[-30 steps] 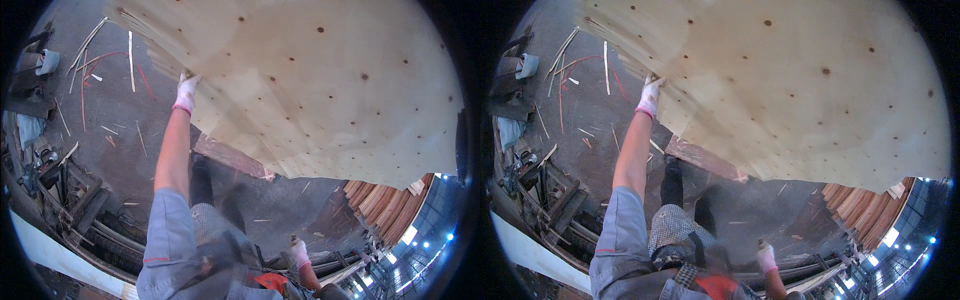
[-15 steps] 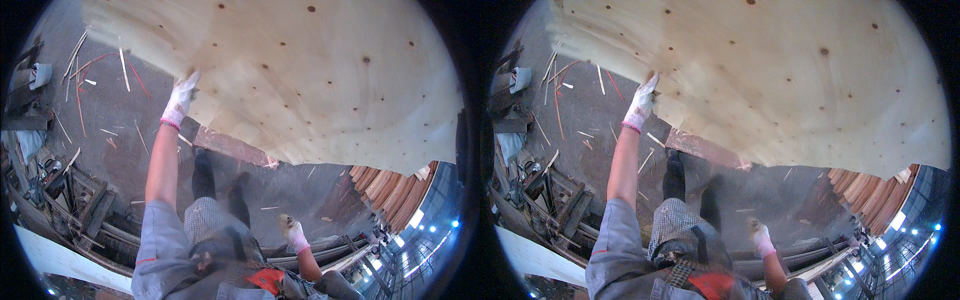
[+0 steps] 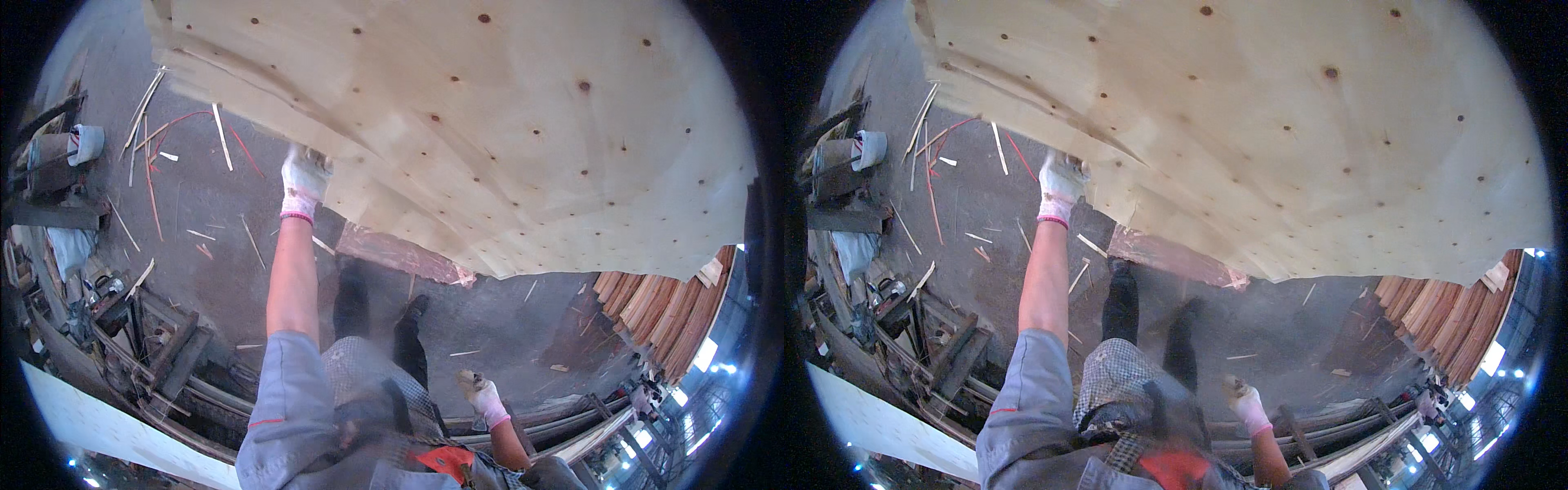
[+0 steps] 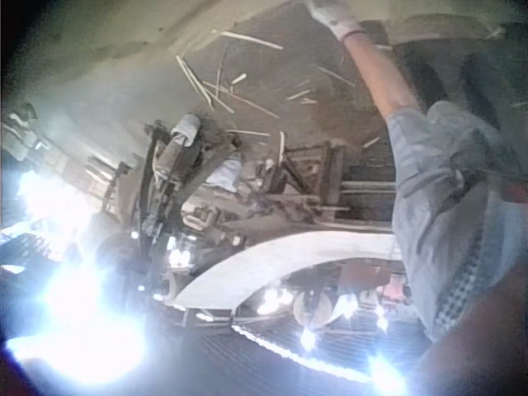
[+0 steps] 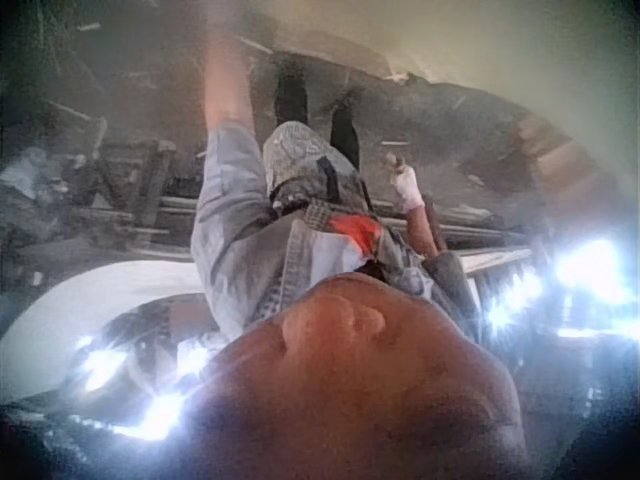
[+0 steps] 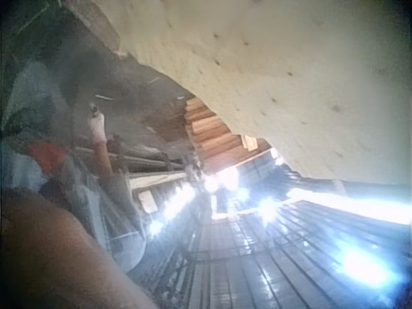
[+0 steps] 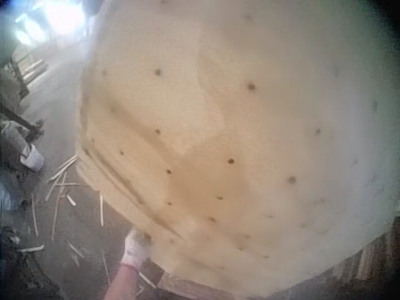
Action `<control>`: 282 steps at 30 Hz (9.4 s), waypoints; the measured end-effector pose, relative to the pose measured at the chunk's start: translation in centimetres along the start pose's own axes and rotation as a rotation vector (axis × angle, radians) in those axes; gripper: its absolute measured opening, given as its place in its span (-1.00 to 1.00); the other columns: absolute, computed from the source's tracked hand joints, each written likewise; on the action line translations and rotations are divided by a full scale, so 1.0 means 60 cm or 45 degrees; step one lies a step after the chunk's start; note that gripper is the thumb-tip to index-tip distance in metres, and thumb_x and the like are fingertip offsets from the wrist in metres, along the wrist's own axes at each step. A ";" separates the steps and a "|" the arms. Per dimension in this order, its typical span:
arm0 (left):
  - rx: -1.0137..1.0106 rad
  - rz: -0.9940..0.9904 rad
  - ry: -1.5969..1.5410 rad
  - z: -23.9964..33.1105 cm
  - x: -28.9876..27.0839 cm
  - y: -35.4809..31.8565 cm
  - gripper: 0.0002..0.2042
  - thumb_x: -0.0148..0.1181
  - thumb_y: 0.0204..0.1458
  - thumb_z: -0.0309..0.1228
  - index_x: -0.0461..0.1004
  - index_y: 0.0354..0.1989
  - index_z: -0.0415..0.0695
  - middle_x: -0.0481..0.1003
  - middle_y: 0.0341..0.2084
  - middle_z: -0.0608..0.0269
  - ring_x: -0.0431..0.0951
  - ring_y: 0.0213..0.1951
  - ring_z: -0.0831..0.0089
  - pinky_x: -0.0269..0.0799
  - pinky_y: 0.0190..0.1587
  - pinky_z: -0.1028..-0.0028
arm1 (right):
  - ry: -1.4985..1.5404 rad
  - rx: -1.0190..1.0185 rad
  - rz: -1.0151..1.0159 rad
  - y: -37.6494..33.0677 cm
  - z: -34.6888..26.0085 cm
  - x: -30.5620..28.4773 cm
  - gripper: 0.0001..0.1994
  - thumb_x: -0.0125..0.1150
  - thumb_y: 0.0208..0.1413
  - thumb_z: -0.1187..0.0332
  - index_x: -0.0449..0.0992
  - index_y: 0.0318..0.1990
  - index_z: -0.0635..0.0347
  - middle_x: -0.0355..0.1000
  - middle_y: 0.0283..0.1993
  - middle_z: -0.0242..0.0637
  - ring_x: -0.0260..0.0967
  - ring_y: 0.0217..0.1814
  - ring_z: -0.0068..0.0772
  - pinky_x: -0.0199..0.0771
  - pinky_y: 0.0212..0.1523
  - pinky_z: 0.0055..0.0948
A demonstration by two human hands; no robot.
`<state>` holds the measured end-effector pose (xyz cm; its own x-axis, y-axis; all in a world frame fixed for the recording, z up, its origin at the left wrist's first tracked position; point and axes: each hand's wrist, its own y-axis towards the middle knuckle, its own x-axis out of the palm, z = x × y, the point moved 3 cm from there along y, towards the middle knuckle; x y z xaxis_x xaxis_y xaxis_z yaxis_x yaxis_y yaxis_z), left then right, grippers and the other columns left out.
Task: The person assembles a large curved wooden structure by placing thin plywood sheets onto a metal frame. They use a hammer to drive nails into the sheets, securing them to the frame. The person repeatedly lifts, positions, and hammers multiple sheets, occasionally removing and replacing pieces to adjust alignment.
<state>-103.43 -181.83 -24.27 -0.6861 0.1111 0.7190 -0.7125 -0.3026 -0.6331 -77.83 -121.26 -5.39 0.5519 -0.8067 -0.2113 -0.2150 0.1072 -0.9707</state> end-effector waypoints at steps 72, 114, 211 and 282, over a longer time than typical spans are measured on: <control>0.382 -0.198 1.973 0.162 0.227 -0.414 -0.58 0.20 0.21 -0.06 0.57 -0.03 -0.19 0.59 -0.20 0.25 0.57 -0.22 0.41 0.49 -0.14 0.36 | -0.773 -1.216 1.828 -0.525 -0.229 0.054 -0.50 0.20 -0.15 0.44 0.53 0.08 0.02 0.53 0.04 -0.27 0.50 0.11 -0.13 0.54 -0.01 -0.17; -0.703 -3.578 1.439 -0.453 0.193 -1.389 -0.66 0.16 0.26 -0.19 0.58 0.00 -0.21 0.62 -0.16 0.20 0.60 -0.20 0.38 0.52 -0.09 0.35 | 1.203 -0.360 1.976 -0.738 0.117 0.630 -0.69 0.18 0.04 0.23 0.62 -0.09 0.12 0.59 -0.14 -0.08 0.53 -0.07 0.05 0.50 -0.04 -0.10; -2.577 -3.302 2.339 0.249 -1.544 -1.849 -0.61 0.12 0.30 -0.15 0.50 0.19 -0.08 0.53 0.02 0.23 0.58 -0.21 0.46 0.58 -0.23 0.36 | 3.870 1.241 3.692 -0.331 0.590 2.596 -0.59 0.28 0.21 0.09 0.52 0.13 0.05 0.54 0.09 -0.24 0.48 0.15 -0.11 0.49 0.19 0.05; 1.362 -2.873 1.865 0.411 0.587 -0.612 -0.69 0.26 0.09 -0.22 0.54 0.02 0.12 0.35 -0.79 0.38 0.45 -0.74 0.29 0.38 -0.60 0.29 | 1.252 -1.176 0.888 -0.412 -0.644 0.519 -0.76 0.26 0.18 0.46 0.61 -0.04 0.40 0.64 -0.22 -0.24 0.59 -0.24 -0.54 0.56 -0.27 -0.56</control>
<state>-97.82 -190.19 31.36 0.2524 0.5221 -0.8147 -0.1525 0.8529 0.4993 -86.47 -171.52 16.43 -0.5305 -0.8453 -0.0639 -0.8180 0.5302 -0.2231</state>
